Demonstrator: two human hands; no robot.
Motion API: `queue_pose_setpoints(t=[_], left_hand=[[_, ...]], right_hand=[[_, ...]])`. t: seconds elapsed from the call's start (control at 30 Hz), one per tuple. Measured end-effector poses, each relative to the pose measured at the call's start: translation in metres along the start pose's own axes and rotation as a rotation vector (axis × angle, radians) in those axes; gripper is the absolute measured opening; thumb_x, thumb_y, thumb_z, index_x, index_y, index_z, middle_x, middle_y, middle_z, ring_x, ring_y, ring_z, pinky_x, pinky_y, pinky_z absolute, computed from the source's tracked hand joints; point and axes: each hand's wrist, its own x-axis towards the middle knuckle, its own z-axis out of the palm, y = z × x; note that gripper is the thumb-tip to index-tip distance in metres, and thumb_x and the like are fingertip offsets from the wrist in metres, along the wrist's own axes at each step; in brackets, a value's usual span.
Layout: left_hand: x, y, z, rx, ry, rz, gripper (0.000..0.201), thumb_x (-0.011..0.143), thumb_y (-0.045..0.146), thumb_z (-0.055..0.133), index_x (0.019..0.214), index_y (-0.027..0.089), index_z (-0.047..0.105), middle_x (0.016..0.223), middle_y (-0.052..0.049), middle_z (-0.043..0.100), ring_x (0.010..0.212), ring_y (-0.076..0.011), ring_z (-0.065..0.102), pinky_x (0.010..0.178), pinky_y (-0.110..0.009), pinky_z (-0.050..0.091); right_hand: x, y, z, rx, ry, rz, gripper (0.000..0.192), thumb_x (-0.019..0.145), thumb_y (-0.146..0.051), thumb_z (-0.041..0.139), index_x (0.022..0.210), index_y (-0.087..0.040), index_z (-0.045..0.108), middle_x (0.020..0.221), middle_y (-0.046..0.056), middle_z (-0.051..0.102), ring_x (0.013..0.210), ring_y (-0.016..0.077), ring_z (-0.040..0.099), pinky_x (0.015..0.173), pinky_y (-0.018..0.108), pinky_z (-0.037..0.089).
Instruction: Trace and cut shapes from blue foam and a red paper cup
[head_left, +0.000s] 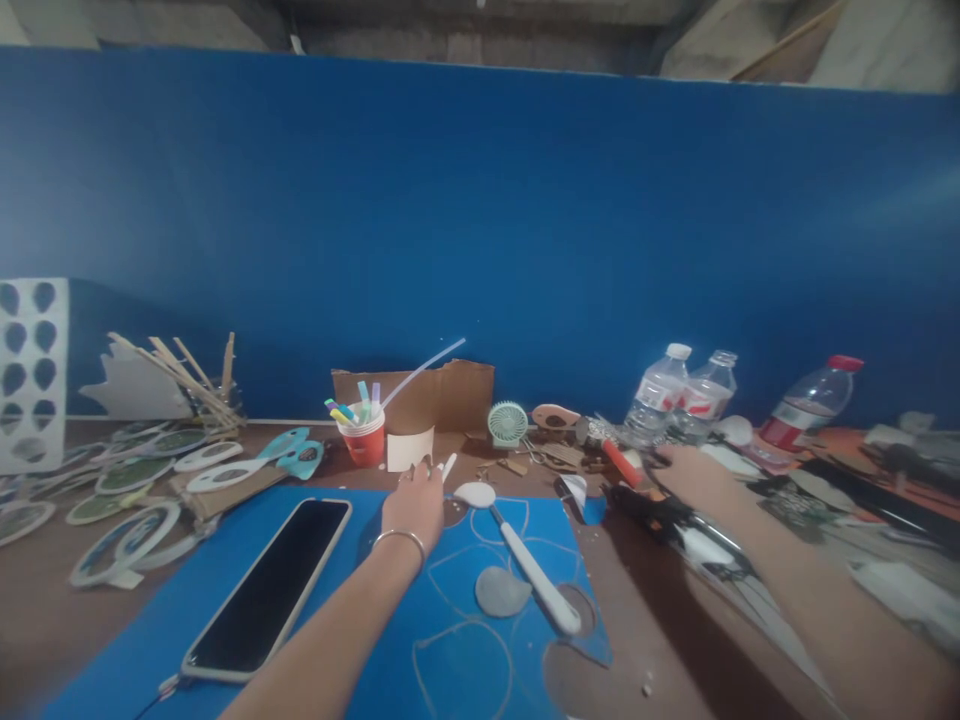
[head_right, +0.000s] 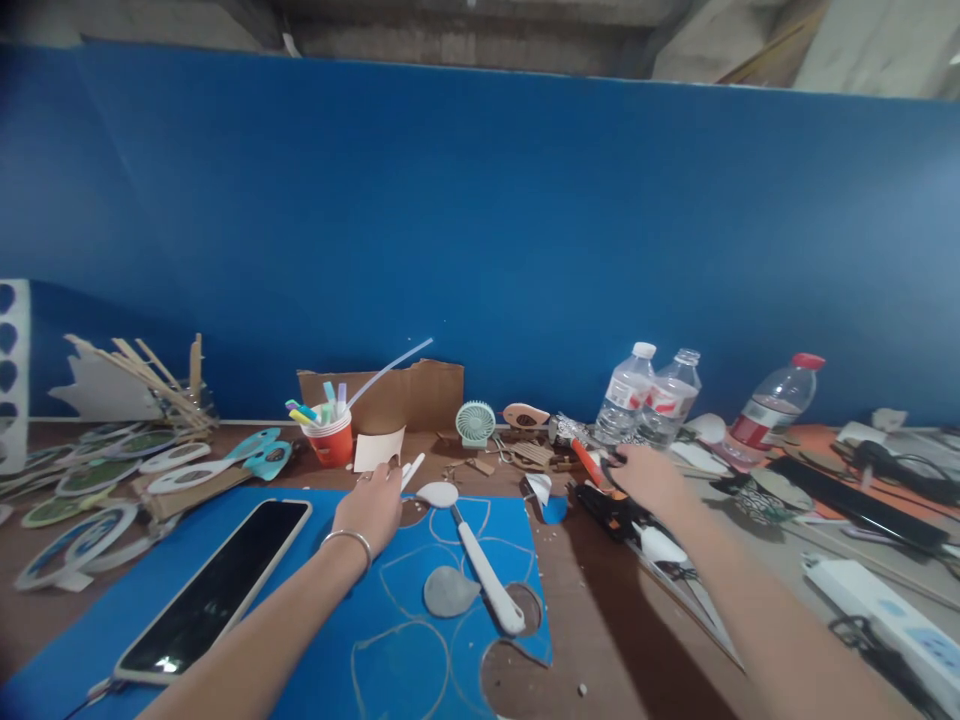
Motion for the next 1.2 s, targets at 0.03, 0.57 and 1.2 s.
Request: queue_pose_setpoints(t=[0.03, 0.57, 1.2], left_hand=[[0.0, 0.0, -0.001, 0.0, -0.001, -0.005, 0.038, 0.082, 0.009, 0.03, 0.115, 0.017, 0.047, 0.122, -0.015, 0.043, 0.11, -0.0276, 0.044, 0.082, -0.037, 0.044], [-0.005, 0.013, -0.017, -0.318, 0.055, 0.088, 0.045, 0.079, 0.024, 0.048, 0.123, 0.019, 0.042, 0.123, -0.013, 0.044, 0.118, -0.0306, 0.037, 0.098, -0.047, 0.029], [-0.034, 0.06, -0.042, -2.001, -0.382, 0.011, 0.033, 0.074, 0.022, 0.064, 0.103, 0.012, 0.052, 0.1, -0.011, 0.061, 0.086, -0.0174, 0.06, 0.077, -0.03, 0.047]], right_hand=[[0.007, -0.005, 0.008, 0.003, -0.062, 0.025, 0.027, 0.086, -0.03, 0.051, 0.109, -0.018, 0.053, 0.11, 0.007, 0.055, 0.093, 0.0178, 0.057, 0.077, 0.036, 0.048], [-0.006, -0.035, -0.019, 0.866, -0.135, 0.052, 0.027, 0.068, -0.038, 0.065, 0.079, -0.016, 0.054, 0.054, -0.005, 0.046, 0.04, 0.0055, 0.038, 0.037, 0.02, 0.029], [-0.106, -0.16, 0.048, 1.976, -0.457, -0.053, 0.025, 0.067, -0.032, 0.069, 0.075, -0.019, 0.05, 0.051, -0.008, 0.043, 0.037, 0.0015, 0.027, 0.037, 0.017, 0.018]])
